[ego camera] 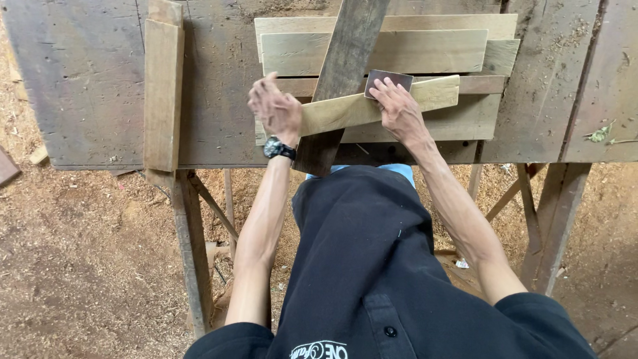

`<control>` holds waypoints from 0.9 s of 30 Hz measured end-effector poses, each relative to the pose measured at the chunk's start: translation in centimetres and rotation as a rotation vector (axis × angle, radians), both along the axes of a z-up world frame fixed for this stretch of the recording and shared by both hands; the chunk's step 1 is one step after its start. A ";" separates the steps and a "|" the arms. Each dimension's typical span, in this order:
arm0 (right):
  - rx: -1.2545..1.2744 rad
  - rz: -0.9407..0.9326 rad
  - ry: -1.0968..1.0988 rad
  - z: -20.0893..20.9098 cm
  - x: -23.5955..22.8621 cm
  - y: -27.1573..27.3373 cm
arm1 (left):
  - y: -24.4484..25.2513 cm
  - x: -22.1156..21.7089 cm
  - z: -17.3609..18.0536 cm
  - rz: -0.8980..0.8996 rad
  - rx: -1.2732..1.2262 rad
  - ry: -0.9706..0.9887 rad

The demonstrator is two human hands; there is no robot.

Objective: The person sands several pieces of wood by hand using a piece of sandpaper on a wooden workbench.

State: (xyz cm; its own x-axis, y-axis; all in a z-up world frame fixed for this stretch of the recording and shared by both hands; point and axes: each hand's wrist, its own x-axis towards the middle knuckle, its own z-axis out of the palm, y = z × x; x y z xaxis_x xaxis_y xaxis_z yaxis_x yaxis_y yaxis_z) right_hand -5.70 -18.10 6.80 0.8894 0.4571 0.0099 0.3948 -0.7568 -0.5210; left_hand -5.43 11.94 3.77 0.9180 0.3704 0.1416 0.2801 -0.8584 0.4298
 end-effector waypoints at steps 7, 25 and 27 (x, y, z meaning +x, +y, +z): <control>-0.001 -0.069 0.019 0.9 -0.7 0.5 | -6.8 -2.3 0.2 -0.249 0.026 -0.171; 0.004 -0.113 0.059 1.2 -1.9 1.9 | -6.3 -1.3 1.6 -0.269 0.040 0.000; -0.030 -0.179 0.103 0.7 -0.8 2.5 | -6.6 -1.2 1.7 -0.263 0.025 0.031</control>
